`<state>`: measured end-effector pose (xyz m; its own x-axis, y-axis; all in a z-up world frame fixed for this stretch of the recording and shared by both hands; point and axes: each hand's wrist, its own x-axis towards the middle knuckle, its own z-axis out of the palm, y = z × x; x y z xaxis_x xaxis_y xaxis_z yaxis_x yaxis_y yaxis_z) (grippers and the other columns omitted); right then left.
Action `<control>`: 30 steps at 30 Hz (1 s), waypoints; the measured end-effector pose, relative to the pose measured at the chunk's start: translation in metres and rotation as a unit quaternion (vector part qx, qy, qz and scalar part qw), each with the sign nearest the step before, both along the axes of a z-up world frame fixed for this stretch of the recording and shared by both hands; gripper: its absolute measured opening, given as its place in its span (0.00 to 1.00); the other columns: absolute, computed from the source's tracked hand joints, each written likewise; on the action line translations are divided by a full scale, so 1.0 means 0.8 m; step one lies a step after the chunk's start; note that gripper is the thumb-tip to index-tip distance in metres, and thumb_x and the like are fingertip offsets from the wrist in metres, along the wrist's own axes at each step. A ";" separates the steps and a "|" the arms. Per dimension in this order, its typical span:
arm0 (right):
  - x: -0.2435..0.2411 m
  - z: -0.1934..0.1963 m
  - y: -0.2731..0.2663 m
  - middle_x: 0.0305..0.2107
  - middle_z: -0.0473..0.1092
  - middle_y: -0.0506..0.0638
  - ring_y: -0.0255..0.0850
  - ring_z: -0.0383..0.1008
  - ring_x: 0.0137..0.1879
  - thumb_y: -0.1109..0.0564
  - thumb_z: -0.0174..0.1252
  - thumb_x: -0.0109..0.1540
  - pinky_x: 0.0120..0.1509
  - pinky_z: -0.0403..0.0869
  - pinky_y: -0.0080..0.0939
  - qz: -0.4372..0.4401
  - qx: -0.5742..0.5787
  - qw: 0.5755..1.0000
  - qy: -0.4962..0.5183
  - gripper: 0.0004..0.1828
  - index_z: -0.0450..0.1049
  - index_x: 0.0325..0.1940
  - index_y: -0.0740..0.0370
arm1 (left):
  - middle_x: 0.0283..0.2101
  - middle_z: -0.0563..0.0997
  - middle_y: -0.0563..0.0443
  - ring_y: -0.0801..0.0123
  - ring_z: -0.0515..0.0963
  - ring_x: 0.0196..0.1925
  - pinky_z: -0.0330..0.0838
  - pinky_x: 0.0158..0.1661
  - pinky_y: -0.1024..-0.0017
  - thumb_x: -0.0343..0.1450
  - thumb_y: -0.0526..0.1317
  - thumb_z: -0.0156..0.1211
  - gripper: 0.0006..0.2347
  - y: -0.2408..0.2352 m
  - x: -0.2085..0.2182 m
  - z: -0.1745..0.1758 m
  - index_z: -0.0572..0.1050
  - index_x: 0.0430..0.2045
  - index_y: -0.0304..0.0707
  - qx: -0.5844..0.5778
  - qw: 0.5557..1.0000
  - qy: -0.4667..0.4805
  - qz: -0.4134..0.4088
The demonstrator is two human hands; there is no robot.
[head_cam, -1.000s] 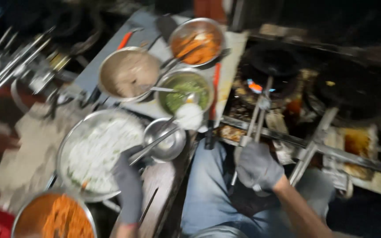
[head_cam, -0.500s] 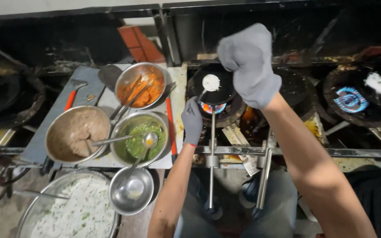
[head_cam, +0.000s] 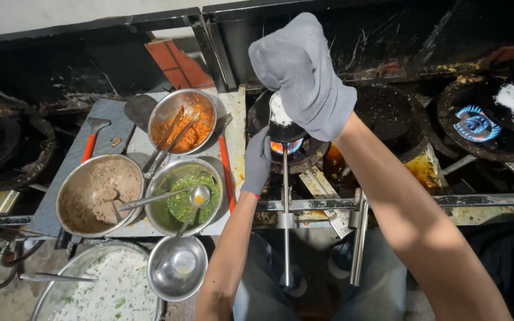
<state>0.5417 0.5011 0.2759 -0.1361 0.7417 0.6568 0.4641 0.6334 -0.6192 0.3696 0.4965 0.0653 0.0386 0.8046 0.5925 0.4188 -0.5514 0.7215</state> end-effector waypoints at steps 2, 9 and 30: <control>0.010 -0.031 0.021 0.41 0.74 0.51 0.39 0.74 0.45 0.62 0.55 0.65 0.46 0.76 0.34 0.000 -0.177 0.979 0.103 0.11 0.75 0.51 0.64 | 0.52 0.80 0.37 0.48 0.80 0.53 0.73 0.54 0.63 0.77 0.34 0.55 0.11 0.003 -0.002 0.000 0.75 0.54 0.34 0.013 1.000 0.014 -0.001; 0.029 -0.056 0.046 0.37 0.70 0.51 0.39 0.71 0.40 0.63 0.53 0.64 0.42 0.72 0.35 -0.037 -0.257 0.959 0.113 0.07 0.72 0.45 0.64 | 0.51 0.80 0.37 0.49 0.81 0.53 0.74 0.54 0.63 0.77 0.34 0.56 0.11 0.021 -0.004 -0.003 0.76 0.55 0.35 0.021 1.000 0.014 0.007; 0.019 0.003 -0.024 0.24 0.58 0.49 0.37 0.60 0.26 0.65 0.49 0.60 0.30 0.60 0.37 -0.005 -0.039 0.999 -0.004 0.04 0.65 0.29 0.63 | 0.36 0.84 0.42 0.65 0.83 0.40 0.74 0.43 0.70 0.79 0.42 0.44 0.16 0.047 0.036 -0.012 0.78 0.44 0.25 -0.133 0.972 -0.183 0.055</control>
